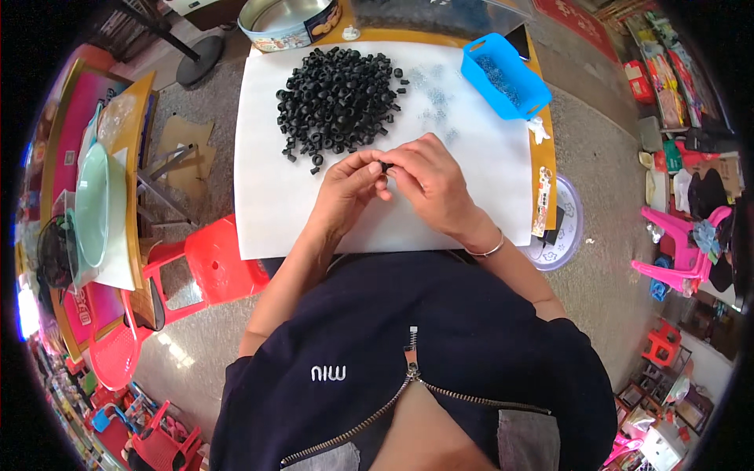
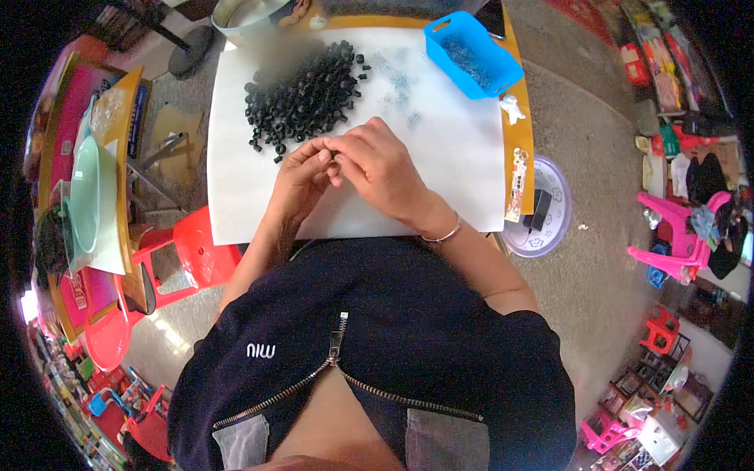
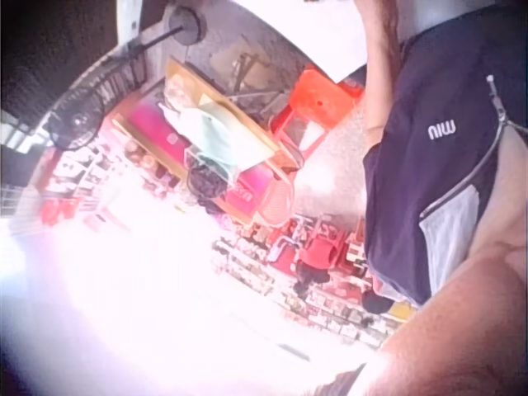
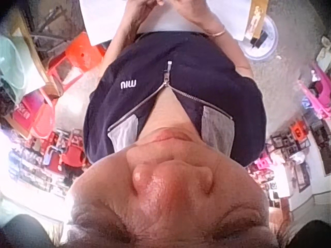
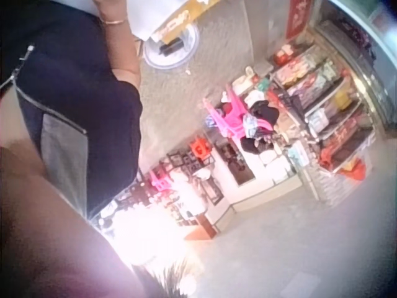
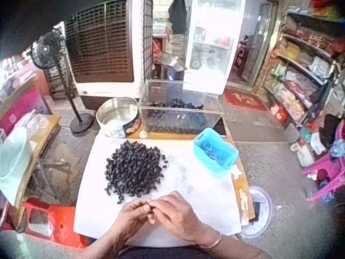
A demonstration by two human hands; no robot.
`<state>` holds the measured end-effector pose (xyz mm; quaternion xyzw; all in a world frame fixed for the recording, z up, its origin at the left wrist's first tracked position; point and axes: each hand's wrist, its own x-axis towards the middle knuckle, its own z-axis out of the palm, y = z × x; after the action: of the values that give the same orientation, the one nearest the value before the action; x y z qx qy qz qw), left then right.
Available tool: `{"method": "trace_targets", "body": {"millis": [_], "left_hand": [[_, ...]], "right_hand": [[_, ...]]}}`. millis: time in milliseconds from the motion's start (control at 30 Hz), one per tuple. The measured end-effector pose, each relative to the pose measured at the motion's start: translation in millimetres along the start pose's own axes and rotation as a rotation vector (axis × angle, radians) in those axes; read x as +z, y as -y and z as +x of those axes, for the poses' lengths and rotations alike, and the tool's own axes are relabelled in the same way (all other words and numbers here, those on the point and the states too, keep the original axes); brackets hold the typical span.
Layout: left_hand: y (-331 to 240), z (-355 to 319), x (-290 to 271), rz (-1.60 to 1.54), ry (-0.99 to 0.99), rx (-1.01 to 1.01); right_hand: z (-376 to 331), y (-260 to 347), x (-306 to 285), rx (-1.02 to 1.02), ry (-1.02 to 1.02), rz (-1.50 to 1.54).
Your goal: Assembling small black plastic bead components by hand.
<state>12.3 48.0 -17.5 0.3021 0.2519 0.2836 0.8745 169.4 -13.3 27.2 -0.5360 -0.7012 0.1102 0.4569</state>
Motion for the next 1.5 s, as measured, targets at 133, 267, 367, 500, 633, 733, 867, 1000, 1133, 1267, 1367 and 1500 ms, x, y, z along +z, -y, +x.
{"method": "trace_targets", "body": {"millis": [133, 267, 367, 500, 633, 733, 867, 1000, 1133, 1267, 1367, 1500], "left_hand": [[-3.9, -0.7, 6.0, 0.019, -0.004, -0.014], [-3.6, -1.2, 4.2, -0.011, 0.036, -0.011], [-7.5, -3.3, 8.2, -0.048, 0.045, -0.008], [-8.8, -4.2, 9.2, -0.070, 0.055, -0.014], [-8.9, -4.5, 9.7, -0.096, 0.057, -0.017], [-9.4, -4.7, 7.9, -0.129, 0.071, -0.019], [-10.1, -5.9, 9.0, -0.073, 0.064, -0.014], [-11.5, -7.3, 12.7, -0.083, 0.058, -0.006], [-14.0, -9.0, 14.5, -0.083, 0.062, 0.001], [-14.5, -9.9, 13.6, -0.071, 0.066, 0.003], [-14.1, -10.6, 14.0, -0.072, 0.062, 0.018], [-15.3, -11.8, 15.5, -0.070, 0.045, 0.038]], "right_hand": [[0.2, 1.1, -4.5, 0.036, 0.011, 0.028], [-1.0, 5.5, -7.0, 0.350, 0.034, 0.330], [-3.8, 2.8, -6.0, 0.477, 0.021, 0.574], [-2.8, 5.3, -7.7, 0.495, 0.028, 0.607], [-2.3, 5.2, -10.9, 0.448, 0.039, 0.560], [-0.3, 11.8, -13.8, 0.506, -0.006, 0.653], [-1.0, 10.3, -15.5, 0.580, -0.022, 0.716], [-1.4, 9.4, -16.6, 0.609, 0.001, 0.735], [0.4, 15.3, -14.2, 0.615, -0.011, 0.756], [-0.1, 14.4, -10.9, 0.539, -0.025, 0.596], [-0.1, 15.2, -10.0, 0.500, -0.040, 0.508], [0.0, 14.4, -11.2, 0.527, -0.019, 0.442]]}}
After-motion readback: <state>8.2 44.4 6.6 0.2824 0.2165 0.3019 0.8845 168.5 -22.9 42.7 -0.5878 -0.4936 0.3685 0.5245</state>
